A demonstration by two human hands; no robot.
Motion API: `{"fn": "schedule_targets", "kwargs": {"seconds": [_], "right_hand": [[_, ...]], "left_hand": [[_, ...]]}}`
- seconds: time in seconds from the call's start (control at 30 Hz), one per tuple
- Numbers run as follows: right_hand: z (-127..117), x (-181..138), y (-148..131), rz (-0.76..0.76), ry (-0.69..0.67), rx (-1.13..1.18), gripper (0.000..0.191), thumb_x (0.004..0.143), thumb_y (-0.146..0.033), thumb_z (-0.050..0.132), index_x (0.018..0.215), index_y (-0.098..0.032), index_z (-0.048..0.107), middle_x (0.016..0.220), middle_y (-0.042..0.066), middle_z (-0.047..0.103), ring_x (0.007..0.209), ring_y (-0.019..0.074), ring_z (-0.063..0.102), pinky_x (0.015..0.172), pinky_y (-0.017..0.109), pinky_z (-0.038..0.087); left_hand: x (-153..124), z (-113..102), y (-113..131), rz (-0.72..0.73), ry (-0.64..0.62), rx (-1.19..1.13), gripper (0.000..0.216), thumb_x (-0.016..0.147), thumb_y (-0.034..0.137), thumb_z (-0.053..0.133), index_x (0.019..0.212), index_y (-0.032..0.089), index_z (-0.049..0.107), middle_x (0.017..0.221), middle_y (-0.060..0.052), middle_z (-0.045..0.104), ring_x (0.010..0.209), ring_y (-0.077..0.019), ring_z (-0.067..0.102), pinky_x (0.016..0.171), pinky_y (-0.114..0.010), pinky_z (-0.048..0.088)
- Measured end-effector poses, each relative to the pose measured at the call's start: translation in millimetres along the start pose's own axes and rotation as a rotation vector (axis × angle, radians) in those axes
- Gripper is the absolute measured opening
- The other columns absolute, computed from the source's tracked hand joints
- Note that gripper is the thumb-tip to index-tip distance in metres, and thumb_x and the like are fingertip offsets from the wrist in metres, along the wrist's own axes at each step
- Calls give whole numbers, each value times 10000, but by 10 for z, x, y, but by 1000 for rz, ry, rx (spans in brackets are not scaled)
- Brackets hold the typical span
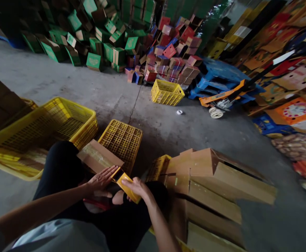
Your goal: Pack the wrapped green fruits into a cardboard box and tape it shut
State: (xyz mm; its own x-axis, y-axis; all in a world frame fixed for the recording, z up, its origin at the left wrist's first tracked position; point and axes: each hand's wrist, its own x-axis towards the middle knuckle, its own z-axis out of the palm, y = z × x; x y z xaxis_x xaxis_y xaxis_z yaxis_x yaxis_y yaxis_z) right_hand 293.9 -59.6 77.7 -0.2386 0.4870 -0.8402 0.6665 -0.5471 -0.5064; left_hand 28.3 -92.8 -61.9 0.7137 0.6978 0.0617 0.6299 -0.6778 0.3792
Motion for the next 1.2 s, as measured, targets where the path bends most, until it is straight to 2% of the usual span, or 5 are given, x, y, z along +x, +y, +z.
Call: {"fn": "schedule_targets", "kwargs": {"seconds": [0.53,0.73,0.83,1.03,1.2], "right_hand": [[-78,-198,57,3,-14,-58,446,1016,-547,559,895,-141,698,606,80,724,559,227,726,593,316,630],[-79,-295,44,-24,-27,-41,406,1012,-520,566,853,-169,697,600,90,711,653,266,778,690,364,663],[-120,-421,105,4,-29,-34,411,1008,-519,561,788,-193,678,608,104,714,643,282,774,636,363,652],[-184,-540,178,89,7,-54,409,973,-497,610,750,-162,687,593,121,708,718,325,788,691,425,675],[-181,-396,143,138,13,3,420,920,-510,701,734,-134,726,677,191,747,809,363,808,768,450,688]], "left_hand": [[-2,45,122,14,57,132,1222,876,922,423,1728,104,109,1768,-177,241,1615,-386,255,1304,-459,194],[23,225,29,30,113,232,860,1085,509,370,1717,128,-72,1751,-155,303,1606,-321,315,1278,-439,252],[8,281,-3,25,109,244,762,1107,370,327,1722,149,-65,1733,-144,350,1586,-300,363,1263,-441,284],[-68,247,-30,43,58,190,1043,995,804,339,1720,76,152,1744,-205,291,1610,-369,292,1287,-484,222],[-81,161,-1,41,25,173,1183,907,904,379,1707,50,201,1737,-232,288,1609,-399,280,1284,-499,220]]}}
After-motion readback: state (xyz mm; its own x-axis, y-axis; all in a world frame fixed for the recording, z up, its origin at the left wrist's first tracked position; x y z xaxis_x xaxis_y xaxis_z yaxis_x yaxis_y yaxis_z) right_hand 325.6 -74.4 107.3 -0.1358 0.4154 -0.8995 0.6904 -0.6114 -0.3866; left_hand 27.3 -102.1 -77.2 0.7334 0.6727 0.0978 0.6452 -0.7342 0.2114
